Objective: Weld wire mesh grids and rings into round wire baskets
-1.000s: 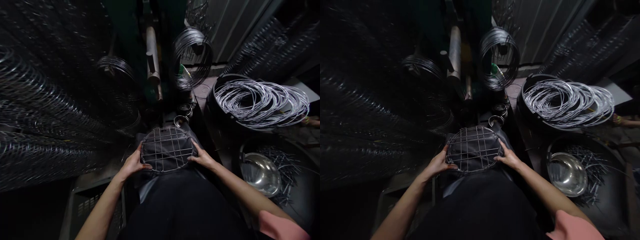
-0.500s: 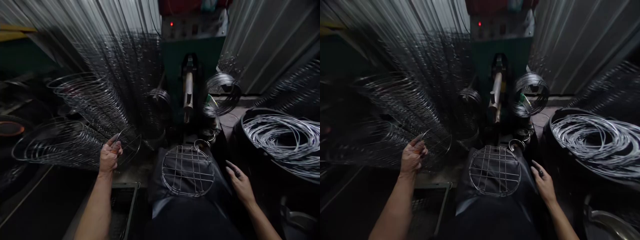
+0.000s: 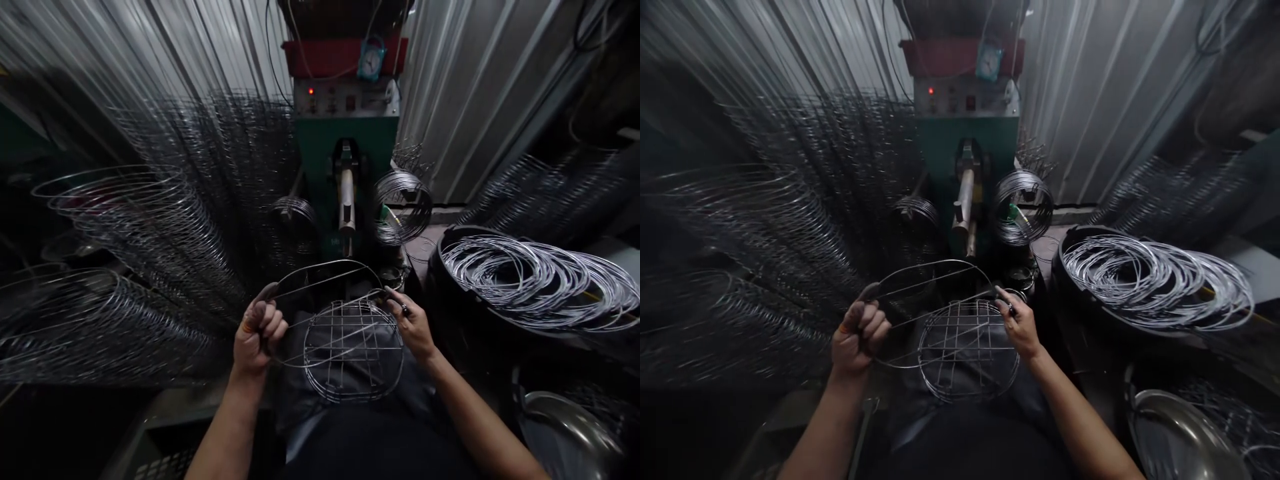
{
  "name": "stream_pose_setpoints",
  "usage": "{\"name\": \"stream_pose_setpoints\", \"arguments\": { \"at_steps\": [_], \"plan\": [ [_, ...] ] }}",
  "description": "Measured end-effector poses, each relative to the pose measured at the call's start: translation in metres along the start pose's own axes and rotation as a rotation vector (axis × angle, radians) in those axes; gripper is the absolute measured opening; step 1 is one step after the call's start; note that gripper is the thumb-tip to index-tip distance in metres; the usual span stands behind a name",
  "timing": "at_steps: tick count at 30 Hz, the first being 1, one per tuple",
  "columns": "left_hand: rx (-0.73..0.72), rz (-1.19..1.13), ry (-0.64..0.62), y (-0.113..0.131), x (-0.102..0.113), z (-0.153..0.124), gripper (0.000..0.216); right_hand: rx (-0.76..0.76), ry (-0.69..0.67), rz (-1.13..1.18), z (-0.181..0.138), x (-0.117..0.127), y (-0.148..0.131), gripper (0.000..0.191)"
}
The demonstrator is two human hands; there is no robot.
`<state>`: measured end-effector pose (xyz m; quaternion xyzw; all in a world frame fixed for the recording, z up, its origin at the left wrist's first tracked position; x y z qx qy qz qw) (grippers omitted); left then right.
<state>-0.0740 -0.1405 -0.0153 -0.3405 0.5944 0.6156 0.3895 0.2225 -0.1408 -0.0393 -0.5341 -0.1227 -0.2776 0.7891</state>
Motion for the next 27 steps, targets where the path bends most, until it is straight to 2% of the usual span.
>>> {"name": "stream_pose_setpoints", "arguments": {
  "at_steps": [5,10,14,17,19,21,23,27],
  "plan": [
    [0.089,0.018,0.115,-0.017,0.009,0.003,0.02,-0.173,0.043,0.058,-0.014,0.004,0.006,0.039],
    [0.195,0.15,0.211,-0.032,0.033,0.015,0.028,-0.248,-0.047,-0.046,-0.031,0.0,0.026,0.044],
    [0.217,0.044,0.206,-0.037,0.047,0.018,0.021,-0.261,-0.098,-0.088,-0.036,-0.008,0.04,0.045],
    [0.176,-0.023,0.202,-0.034,0.05,0.017,0.021,-0.211,-0.144,-0.043,-0.033,-0.014,0.034,0.042],
    [0.173,-0.014,0.197,-0.033,0.047,0.017,0.022,-0.194,-0.089,-0.036,-0.03,-0.012,0.025,0.044],
    [0.186,0.076,0.209,-0.034,0.044,0.017,0.024,-0.21,-0.027,-0.048,-0.03,-0.008,0.017,0.047],
    [0.19,0.255,0.248,-0.036,0.045,0.018,0.03,-0.231,-0.025,-0.072,-0.032,-0.005,0.014,0.048],
    [0.307,0.68,0.277,-0.046,0.061,0.018,0.058,-0.287,-0.056,-0.106,-0.04,-0.002,0.026,0.045]
  ]
}}
Point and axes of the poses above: each hand's wrist, its own z-axis towards the middle knuckle, its own x-axis out of the back of the hand, y = z × x, the point moved 5 cm from there along z, towards the middle knuckle, and after that the axes turned 9 degrees about -z, right-handed, at the moved point
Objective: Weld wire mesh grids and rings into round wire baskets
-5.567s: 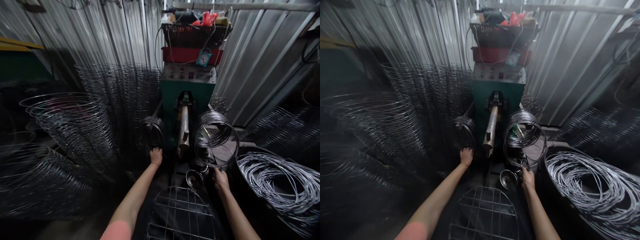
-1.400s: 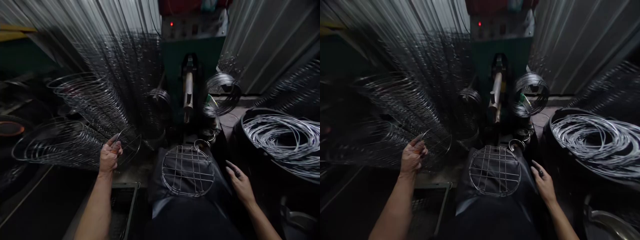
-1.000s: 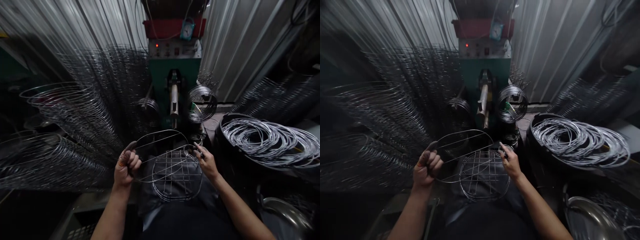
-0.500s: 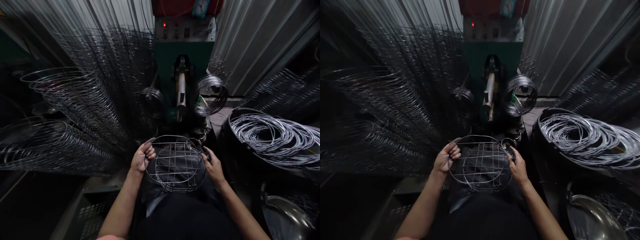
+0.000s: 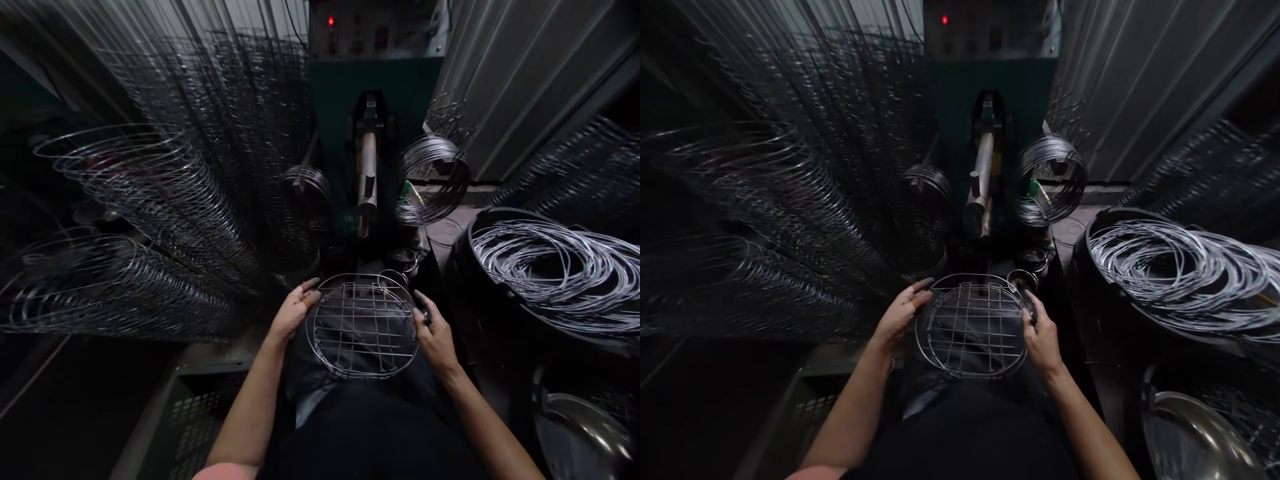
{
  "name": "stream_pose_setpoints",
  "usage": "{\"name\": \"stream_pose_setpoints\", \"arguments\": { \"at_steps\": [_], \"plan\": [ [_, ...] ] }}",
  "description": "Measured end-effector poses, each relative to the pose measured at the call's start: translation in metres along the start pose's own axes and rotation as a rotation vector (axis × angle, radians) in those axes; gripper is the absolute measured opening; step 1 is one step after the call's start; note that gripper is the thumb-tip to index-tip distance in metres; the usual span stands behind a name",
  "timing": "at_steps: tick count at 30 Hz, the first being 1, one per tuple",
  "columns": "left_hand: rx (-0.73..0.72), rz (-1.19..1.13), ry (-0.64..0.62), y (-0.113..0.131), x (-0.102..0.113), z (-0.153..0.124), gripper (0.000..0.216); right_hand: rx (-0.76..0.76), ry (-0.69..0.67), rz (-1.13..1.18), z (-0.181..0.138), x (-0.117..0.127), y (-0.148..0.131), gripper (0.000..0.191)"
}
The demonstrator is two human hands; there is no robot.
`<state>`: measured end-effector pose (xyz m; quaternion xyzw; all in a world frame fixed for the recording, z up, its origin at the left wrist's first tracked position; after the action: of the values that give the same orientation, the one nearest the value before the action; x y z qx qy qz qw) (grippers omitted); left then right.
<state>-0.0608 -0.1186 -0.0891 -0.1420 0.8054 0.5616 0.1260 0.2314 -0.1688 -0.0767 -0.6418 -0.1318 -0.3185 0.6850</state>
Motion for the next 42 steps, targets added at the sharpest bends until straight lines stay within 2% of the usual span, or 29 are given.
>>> {"name": "stream_pose_setpoints", "arguments": {
  "at_steps": [3,6,13,19,26,29,32,36,39,42],
  "plan": [
    [0.042,0.212,-0.015,-0.016,0.009,0.003,0.065,-0.039,-0.028,0.013,0.0,-0.003,0.014,0.041],
    [0.029,0.261,-0.02,-0.023,0.017,0.003,0.066,-0.07,-0.046,0.031,0.002,-0.005,0.021,0.039],
    [0.034,0.32,0.008,-0.025,0.025,-0.001,0.06,-0.093,-0.085,-0.001,0.004,-0.009,0.027,0.041],
    [-0.037,0.463,-0.022,-0.027,0.025,0.0,0.051,-0.11,-0.13,-0.063,0.003,-0.005,0.033,0.039],
    [-0.124,0.646,-0.051,-0.025,0.023,-0.001,0.048,-0.142,-0.191,0.05,0.006,-0.01,0.042,0.039],
    [-0.114,0.678,-0.108,-0.026,0.024,-0.005,0.054,-0.153,-0.257,0.128,0.004,-0.009,0.044,0.045],
    [-0.055,0.682,-0.23,-0.027,0.025,-0.013,0.066,-0.175,-0.35,0.19,-0.003,-0.005,0.046,0.055],
    [0.037,0.715,-0.347,-0.03,0.029,-0.026,0.097,-0.2,-0.395,0.203,-0.012,0.003,0.05,0.057],
    [0.009,0.816,-0.353,-0.031,0.03,-0.029,0.112,-0.198,-0.374,0.187,-0.016,0.003,0.053,0.056],
    [-0.024,0.964,-0.315,-0.034,0.029,-0.029,0.114,-0.201,-0.35,0.178,-0.021,-0.001,0.058,0.055]
  ]
}}
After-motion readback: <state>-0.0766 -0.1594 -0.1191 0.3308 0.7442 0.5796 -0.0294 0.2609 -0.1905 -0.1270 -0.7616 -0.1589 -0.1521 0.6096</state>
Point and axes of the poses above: each hand's wrist, its own z-axis towards the middle knuckle, its own x-axis out of the back of the hand, y = z × x, the point moved 5 cm from there along z, towards the middle knuckle, and after that the axes turned 9 degrees about -z, right-handed, at the moved point
